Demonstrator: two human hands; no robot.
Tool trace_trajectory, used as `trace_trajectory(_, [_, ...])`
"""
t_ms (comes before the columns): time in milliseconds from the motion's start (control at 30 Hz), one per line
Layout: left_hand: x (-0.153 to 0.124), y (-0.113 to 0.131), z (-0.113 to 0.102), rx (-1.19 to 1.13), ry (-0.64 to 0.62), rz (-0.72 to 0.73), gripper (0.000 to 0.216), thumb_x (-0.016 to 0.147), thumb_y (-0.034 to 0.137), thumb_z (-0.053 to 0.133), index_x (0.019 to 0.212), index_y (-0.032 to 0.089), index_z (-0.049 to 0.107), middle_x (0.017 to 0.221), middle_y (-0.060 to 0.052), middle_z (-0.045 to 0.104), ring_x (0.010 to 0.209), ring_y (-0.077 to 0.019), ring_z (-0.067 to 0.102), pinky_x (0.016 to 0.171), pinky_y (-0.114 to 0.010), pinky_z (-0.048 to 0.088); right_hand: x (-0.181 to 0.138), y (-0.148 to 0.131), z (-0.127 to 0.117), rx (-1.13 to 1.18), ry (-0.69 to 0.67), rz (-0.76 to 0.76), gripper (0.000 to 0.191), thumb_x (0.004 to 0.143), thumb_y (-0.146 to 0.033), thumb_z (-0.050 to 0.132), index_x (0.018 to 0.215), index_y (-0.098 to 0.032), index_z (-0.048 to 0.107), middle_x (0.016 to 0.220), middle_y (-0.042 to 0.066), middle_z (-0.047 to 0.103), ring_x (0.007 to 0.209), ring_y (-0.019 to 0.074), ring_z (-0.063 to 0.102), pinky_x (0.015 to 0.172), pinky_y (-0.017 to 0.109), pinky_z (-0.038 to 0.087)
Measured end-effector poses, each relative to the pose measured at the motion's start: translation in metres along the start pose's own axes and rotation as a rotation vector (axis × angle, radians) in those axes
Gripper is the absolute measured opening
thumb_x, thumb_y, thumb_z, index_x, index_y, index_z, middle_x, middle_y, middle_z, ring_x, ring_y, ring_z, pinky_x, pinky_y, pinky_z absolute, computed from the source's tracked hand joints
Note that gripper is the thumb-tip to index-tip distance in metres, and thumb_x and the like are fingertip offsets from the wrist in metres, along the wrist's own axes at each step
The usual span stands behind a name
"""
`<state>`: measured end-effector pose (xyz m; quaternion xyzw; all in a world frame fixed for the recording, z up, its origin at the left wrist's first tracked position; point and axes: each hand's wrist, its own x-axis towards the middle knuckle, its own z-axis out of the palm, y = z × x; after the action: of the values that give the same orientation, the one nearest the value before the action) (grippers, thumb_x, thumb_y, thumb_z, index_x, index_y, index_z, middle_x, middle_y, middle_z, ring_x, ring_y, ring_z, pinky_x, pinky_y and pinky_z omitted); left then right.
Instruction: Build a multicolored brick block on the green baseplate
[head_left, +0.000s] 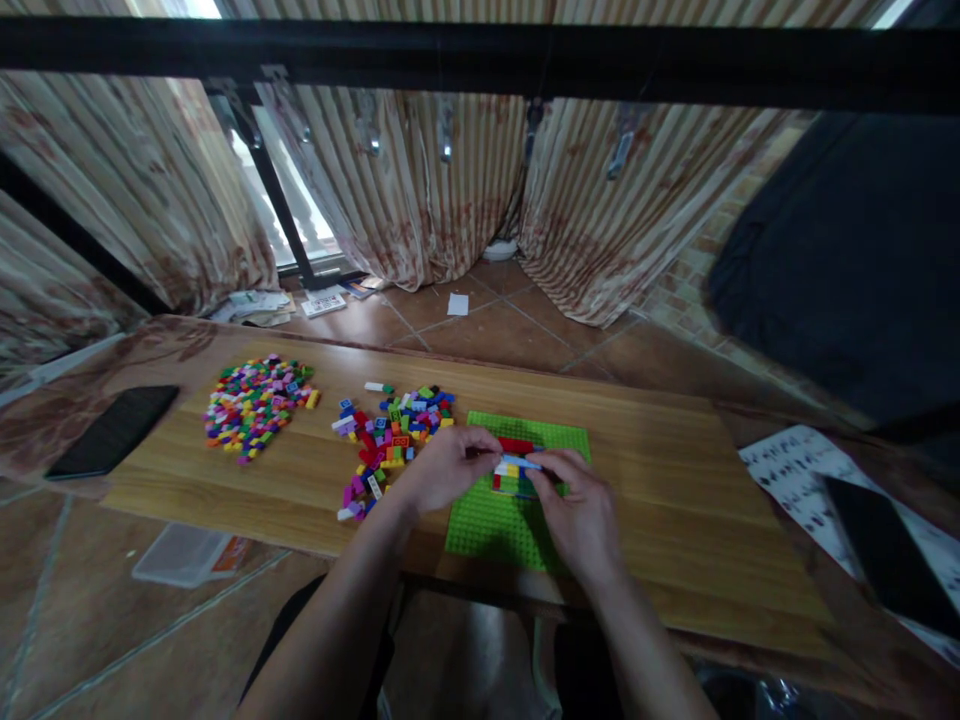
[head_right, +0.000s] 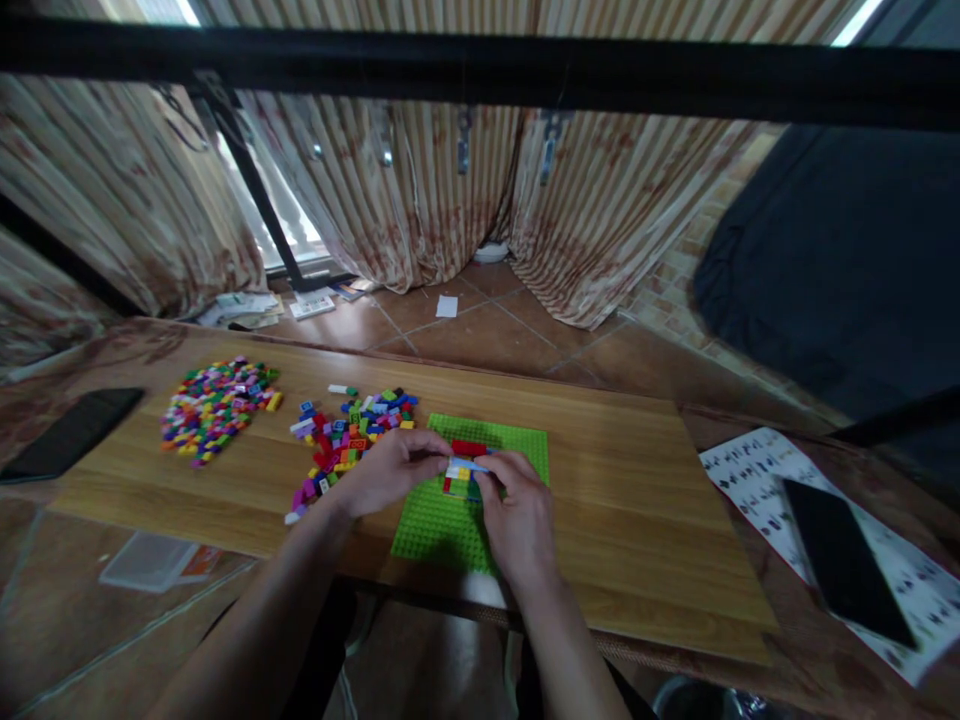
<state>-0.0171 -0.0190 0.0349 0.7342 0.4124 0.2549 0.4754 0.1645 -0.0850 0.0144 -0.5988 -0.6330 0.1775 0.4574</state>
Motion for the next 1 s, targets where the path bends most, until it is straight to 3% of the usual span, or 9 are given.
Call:
trace_trajectory(300, [0.005, 0.001, 0.003, 0.153, 0.121, -0.076, 0.022, 0.084, 0.023, 0.051, 0.082, 0.013, 0.07, 0.071, -0.001, 0.065, 0.065, -0.0121, 0.054, 0.06, -0.022, 0.04, 0.007, 0.006, 0.015, -0.027, 0.051, 0.003, 0.018, 0.087, -0.029, 0.06, 0.092, -0.025, 0.076, 0.09, 0.005, 0.065, 0.084, 0.0191, 0.063, 0.076, 0.034, 0.051])
trace_trajectory(533, [0.004, 0.004, 0.009, 0.186, 0.128, -0.107, 0.021, 0.084, 0.023, 0.051, 0.084, 0.014, 0.07, 0.074, -0.003, 0.068, 0.067, -0.0133, 0.057, 0.062, -0.023, 0.041, 0.007, 0.011, 0.012, -0.015, 0.07, 0.071, 0.023, 0.083, -0.034, 0.062, 0.099, -0.022, 0.074, 0.091, 0.006, 0.066, 0.083, 0.0201, 0.062, 0.075, 0.035, 0.052])
trace_trajectory(1000, [0.006, 0.004, 0.01, 0.184, 0.154, -0.115, 0.023, 0.085, 0.024, 0.051, 0.08, 0.013, 0.07, 0.069, -0.002, 0.065, 0.063, -0.0124, 0.053, 0.059, -0.023, 0.038, 0.011, 0.01, 0.008, 0.019, 0.105, 0.201, 0.027, 0.078, -0.041, 0.065, 0.09, -0.019, 0.075, 0.083, 0.005, 0.066, 0.067, 0.0167, 0.058, 0.065, 0.032, 0.05])
